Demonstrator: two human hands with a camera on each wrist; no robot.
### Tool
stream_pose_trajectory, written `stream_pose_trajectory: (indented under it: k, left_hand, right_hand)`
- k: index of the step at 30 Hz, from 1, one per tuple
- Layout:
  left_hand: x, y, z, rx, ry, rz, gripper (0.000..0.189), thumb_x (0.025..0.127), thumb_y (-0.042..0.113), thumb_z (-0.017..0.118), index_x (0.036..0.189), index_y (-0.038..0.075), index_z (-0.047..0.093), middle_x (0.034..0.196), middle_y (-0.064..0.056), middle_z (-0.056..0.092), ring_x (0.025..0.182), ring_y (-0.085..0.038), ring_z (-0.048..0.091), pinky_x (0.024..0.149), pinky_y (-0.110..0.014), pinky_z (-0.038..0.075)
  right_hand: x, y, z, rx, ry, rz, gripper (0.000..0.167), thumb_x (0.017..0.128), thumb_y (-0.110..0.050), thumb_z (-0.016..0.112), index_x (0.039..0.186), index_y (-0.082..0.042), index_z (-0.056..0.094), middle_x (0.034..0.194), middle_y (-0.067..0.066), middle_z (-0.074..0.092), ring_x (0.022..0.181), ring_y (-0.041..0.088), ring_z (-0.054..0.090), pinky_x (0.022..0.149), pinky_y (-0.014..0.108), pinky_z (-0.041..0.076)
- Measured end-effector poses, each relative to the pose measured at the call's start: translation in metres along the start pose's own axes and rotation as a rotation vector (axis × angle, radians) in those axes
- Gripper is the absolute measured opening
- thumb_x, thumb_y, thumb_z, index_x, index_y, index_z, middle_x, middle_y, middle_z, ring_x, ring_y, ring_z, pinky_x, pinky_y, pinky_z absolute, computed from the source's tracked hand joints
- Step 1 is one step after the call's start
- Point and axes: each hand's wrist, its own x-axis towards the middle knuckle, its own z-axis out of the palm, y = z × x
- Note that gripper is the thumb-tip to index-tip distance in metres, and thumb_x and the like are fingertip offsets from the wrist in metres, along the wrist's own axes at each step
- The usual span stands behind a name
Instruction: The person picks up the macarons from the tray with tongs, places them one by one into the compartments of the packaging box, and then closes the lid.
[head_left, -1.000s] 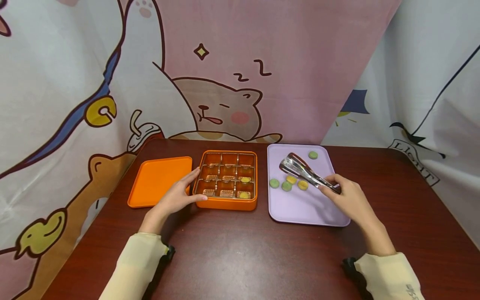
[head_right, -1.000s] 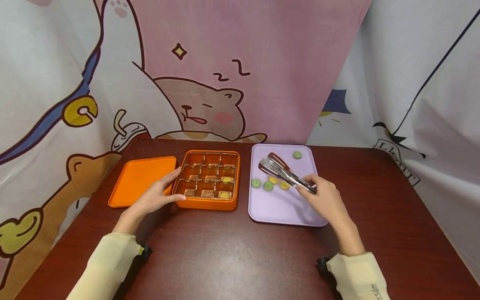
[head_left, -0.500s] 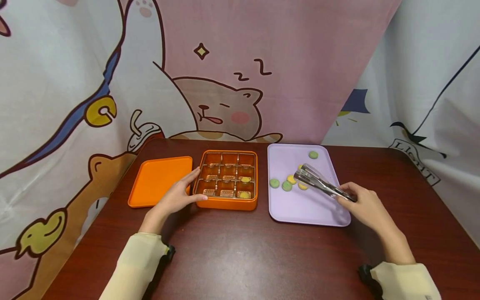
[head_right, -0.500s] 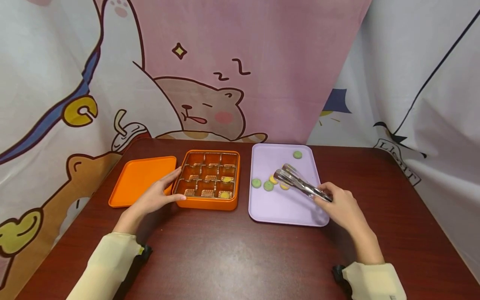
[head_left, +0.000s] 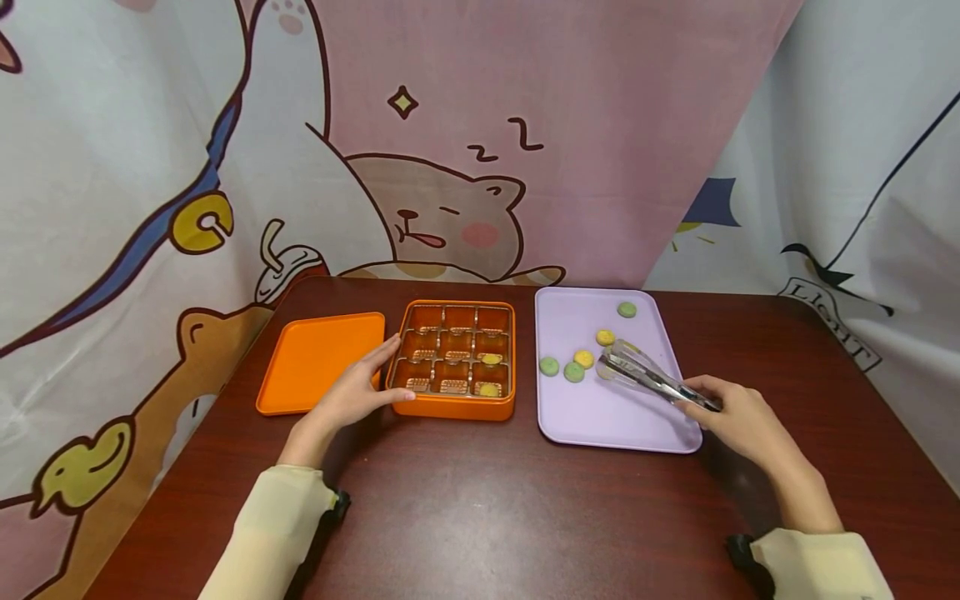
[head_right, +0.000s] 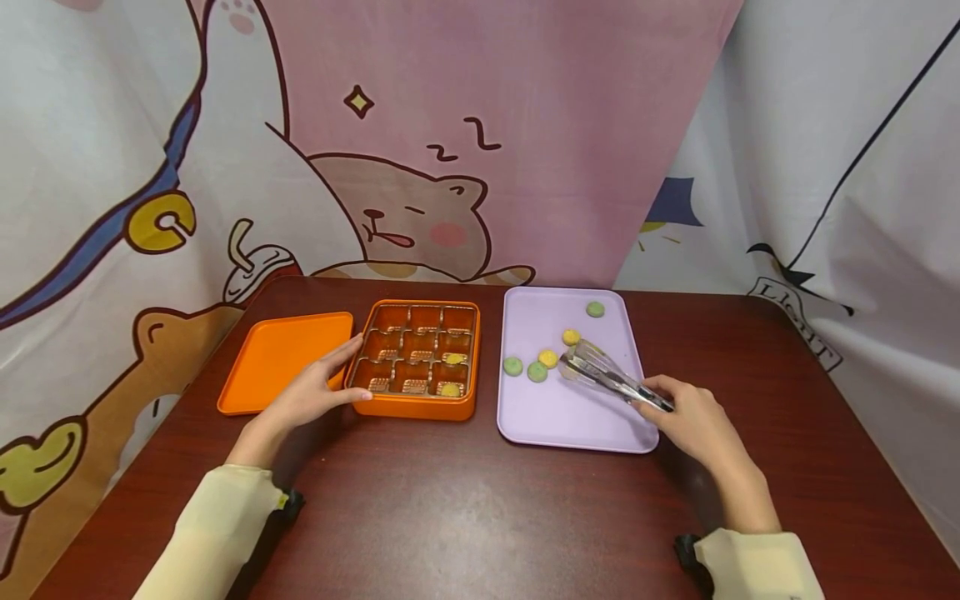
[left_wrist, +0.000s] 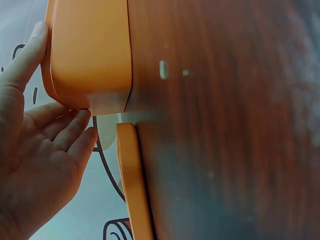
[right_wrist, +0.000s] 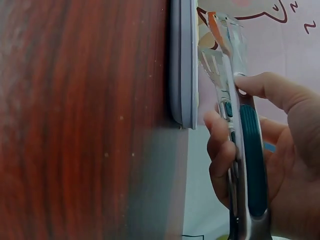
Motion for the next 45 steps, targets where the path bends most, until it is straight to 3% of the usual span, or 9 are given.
stream_pose_trajectory:
  k: [14,23,32,45]
  left_hand:
    - [-0.0007,0.0003,-0.0011,-0.002,-0.006,-0.01,0.098,0.085,0.043,0.077,0.16,0.012,0.022,0.168,-0.009,0.019,0.153,-0.039,0.02,0.12,-0.062,0.023]
    - [-0.0004,0.002,-0.0008,-0.01,-0.009,-0.008,0.095,0.087,0.038,0.077,0.16,0.011,0.023,0.168,-0.01,0.019,0.153,-0.039,0.02,0.12,-0.062,0.023]
    - [-0.0013,0.0019,-0.001,-0.021,-0.014,-0.011,0.096,0.087,0.039,0.076,0.16,0.011,0.022,0.168,-0.01,0.017,0.153,-0.039,0.019,0.12,-0.063,0.022]
    - [-0.0011,0.0023,-0.0014,-0.012,-0.012,-0.009,0.097,0.086,0.04,0.077,0.16,0.011,0.022,0.168,-0.009,0.018,0.153,-0.039,0.019,0.12,-0.063,0.022]
  right_hand:
    - [0.0023,0.0005,-0.0007,-0.05,-0.083,0.009,0.045,0.085,-0.02,0.077,0.121,0.004,0.068,0.094,0.022,0.071,0.073,0.021,0.053,0.061,0.032,0.038]
    - [0.0026,0.0014,0.0012,-0.041,-0.102,0.051,0.043,0.086,-0.017,0.076,0.122,0.004,0.068,0.103,0.03,0.069,0.073,0.022,0.052,0.059,0.031,0.038]
    - [0.0032,0.0007,0.0027,-0.007,-0.119,0.086,0.04,0.089,-0.015,0.073,0.123,0.005,0.067,0.072,0.005,0.062,0.063,0.015,0.051,0.054,0.028,0.036]
    - [0.0031,-0.0009,0.0016,-0.018,-0.106,0.081,0.038,0.089,-0.015,0.072,0.121,0.005,0.068,0.067,0.001,0.058,0.061,0.014,0.049,0.054,0.026,0.035]
